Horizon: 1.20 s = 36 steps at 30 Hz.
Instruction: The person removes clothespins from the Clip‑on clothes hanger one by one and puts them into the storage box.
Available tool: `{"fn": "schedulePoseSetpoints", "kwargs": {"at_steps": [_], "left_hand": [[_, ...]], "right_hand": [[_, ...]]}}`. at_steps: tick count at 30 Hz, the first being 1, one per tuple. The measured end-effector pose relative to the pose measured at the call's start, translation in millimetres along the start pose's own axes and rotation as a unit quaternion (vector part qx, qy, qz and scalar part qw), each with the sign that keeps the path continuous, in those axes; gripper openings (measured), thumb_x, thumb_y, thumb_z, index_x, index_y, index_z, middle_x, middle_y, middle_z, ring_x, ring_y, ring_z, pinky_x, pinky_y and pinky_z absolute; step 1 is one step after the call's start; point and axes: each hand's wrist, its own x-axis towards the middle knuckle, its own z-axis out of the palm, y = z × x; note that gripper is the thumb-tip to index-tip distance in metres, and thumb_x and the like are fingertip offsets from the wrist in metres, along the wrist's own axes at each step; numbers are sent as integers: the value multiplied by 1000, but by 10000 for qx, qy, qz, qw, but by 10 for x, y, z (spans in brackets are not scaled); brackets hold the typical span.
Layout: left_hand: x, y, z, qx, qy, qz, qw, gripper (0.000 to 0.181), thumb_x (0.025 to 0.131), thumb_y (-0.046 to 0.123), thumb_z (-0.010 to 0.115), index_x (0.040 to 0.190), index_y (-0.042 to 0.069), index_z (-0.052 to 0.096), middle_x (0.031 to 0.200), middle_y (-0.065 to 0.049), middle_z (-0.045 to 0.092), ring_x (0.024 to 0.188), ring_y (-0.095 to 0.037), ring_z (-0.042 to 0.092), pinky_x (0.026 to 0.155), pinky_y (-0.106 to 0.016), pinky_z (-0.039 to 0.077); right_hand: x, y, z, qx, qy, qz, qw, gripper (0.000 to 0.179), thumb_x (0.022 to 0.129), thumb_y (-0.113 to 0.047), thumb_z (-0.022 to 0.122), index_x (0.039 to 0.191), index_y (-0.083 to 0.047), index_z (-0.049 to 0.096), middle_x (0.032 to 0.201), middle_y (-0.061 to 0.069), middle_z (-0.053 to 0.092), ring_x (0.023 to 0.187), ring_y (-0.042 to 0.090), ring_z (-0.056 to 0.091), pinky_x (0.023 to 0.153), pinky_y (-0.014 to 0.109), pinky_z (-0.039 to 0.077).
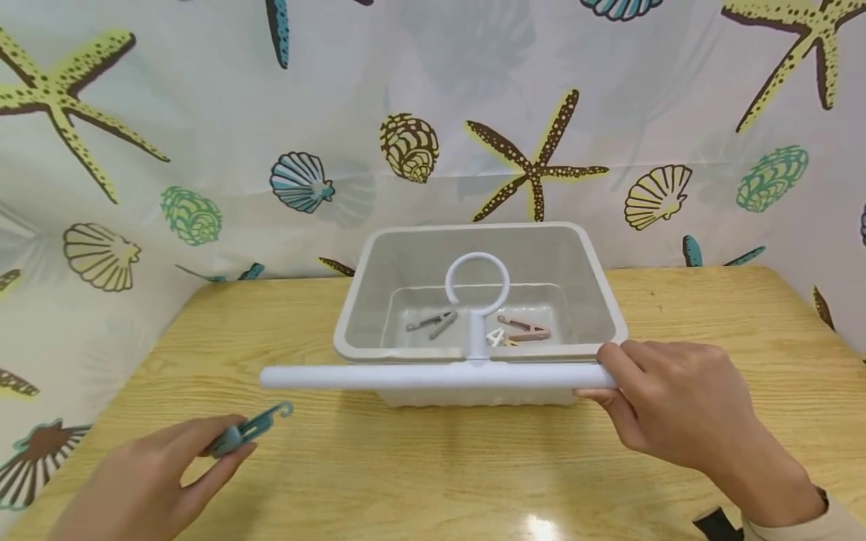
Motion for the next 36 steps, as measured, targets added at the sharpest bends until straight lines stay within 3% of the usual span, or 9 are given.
{"fn": "schedulePoseSetpoints", "kwargs": {"at_steps": [3, 5, 12, 14, 16, 19, 20, 30, 36], "left_hand": [[5, 7, -16, 54, 97, 172, 9998, 25, 73, 22, 84, 91, 13, 70, 79, 5, 68, 65, -10, 65, 52, -24, 50], [14, 18, -37, 99, 90, 206, 9997, 33, 64, 15, 89, 92, 13, 71, 81, 4, 69, 66, -10, 66, 53, -24, 51], [23, 62, -105, 152, 75, 172, 9997, 35, 63, 18, 89, 93, 13, 72, 81, 4, 70, 66, -10, 67, 53, -25, 52], [22, 64, -116, 118, 128, 258, 9995, 25, 79, 32, 80, 93, 13, 72, 80, 5, 70, 65, -10, 66, 52, -24, 51], [21, 66, -122, 72, 245, 384, 9989, 35, 93, 46, 60, 92, 13, 71, 78, 5, 69, 63, -9, 66, 51, -22, 50], [22, 64, -132, 24, 487, 577, 9971, 65, 98, 56, 23, 90, 12, 71, 76, 4, 69, 62, -9, 65, 50, -22, 50], [24, 65, -140, 15, 524, 592, 9969, 67, 98, 56, 21, 90, 12, 71, 76, 3, 69, 62, -10, 65, 50, -22, 50], [108, 96, -261, -41, 875, 729, 9935, 66, 101, 55, 25, 89, 8, 71, 76, 3, 69, 62, -9, 66, 50, -25, 52], [198, 132, -304, -74, 874, 823, 9927, 65, 101, 53, 25, 92, 8, 71, 77, 3, 69, 63, -9, 65, 52, -27, 52]], "right_hand": [[18, -12, -10, -20, -4, -1, 10000, 54, 102, -52, 32, 73, -10, 49, 51, -9, 35, 38, 4, 24, 35, 20, 13], [38, -21, -15, -28, 56, -22, 10000, 55, 102, -52, 31, 72, -10, 48, 51, -9, 32, 38, 4, 22, 35, 19, 12], [38, -23, 4, -19, 128, -49, 9999, 55, 102, -52, 31, 72, -10, 48, 51, -9, 31, 37, 4, 22, 36, 19, 11], [23, -19, 13, -1, 84, -33, 10000, 54, 102, -52, 32, 72, -11, 49, 51, -10, 33, 38, 3, 23, 36, 19, 11], [11, -16, 21, 9, 50, -20, 10000, 52, 102, -52, 33, 73, -11, 49, 51, -10, 32, 39, 3, 22, 36, 19, 11], [-2, -15, 33, 31, 53, -23, 10000, 51, 101, -52, 34, 72, -12, 49, 51, -11, 31, 40, 2, 21, 37, 18, 11], [-4, -17, 35, 31, 54, -31, 10000, 51, 101, -52, 33, 72, -12, 49, 51, -11, 30, 40, 2, 21, 37, 18, 11], [-24, -37, 45, 98, 78, -94, 9999, 52, 102, -53, 32, 72, -13, 46, 52, -12, 30, 39, 2, 21, 36, 19, 11], [-39, -37, 45, 121, 32, -58, 9999, 52, 101, -54, 33, 71, -13, 46, 52, -13, 28, 41, 1, 18, 38, 17, 10]]}}
